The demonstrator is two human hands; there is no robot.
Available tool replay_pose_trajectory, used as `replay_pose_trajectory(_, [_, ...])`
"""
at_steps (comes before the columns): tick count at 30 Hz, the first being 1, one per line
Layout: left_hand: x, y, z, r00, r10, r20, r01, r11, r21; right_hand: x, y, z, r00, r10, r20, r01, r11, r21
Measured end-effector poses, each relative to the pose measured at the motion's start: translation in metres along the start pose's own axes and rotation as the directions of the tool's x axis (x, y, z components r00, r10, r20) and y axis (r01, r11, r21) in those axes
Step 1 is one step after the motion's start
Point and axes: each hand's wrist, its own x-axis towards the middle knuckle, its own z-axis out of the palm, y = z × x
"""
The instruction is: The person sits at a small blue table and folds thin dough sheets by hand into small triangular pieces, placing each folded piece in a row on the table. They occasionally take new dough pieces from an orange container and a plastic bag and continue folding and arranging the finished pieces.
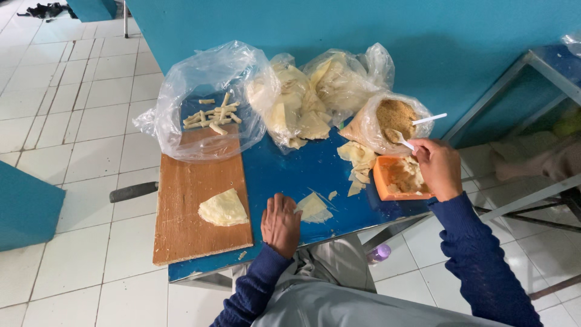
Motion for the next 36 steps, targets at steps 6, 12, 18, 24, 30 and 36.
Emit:
replay_pose_trajectory(6, [0.002,0.001,0.002,0.999,-0.001,-0.034,-0.001,0.999,-0.040,-0.002,0.000,-0.001,0.999,-0.040,-0.025,0.038,0.996,-0.076])
replay_pose_trajectory(12, [0.004,0.001,0.001,1.000,0.013,-0.020,-0.014,0.998,-0.069,0.001,-0.001,-0.001,0.997,-0.071,-0.025,0.070,0.997,-0.030])
replay_pose_trajectory(18, [0.005,0.006,0.001,0.998,0.029,-0.052,-0.034,0.994,-0.107,0.006,-0.003,0.000,0.997,-0.007,0.082,-0.006,0.987,0.160])
replay_pose_trajectory(24, [0.006,0.005,-0.002,0.999,0.032,-0.038,-0.040,0.971,-0.235,0.005,0.005,-0.011,0.996,0.092,0.017,-0.094,0.977,0.190])
replay_pose_trajectory(30, [0.005,0.004,-0.001,0.994,0.059,-0.087,-0.082,0.956,-0.282,0.003,0.004,-0.006,0.999,0.007,-0.040,-0.005,0.999,0.038])
replay_pose_trajectory(36, [0.006,0.003,-0.003,0.996,0.029,-0.079,-0.055,0.933,-0.356,0.001,-0.012,-0.012,0.994,0.100,0.034,-0.105,0.966,0.237])
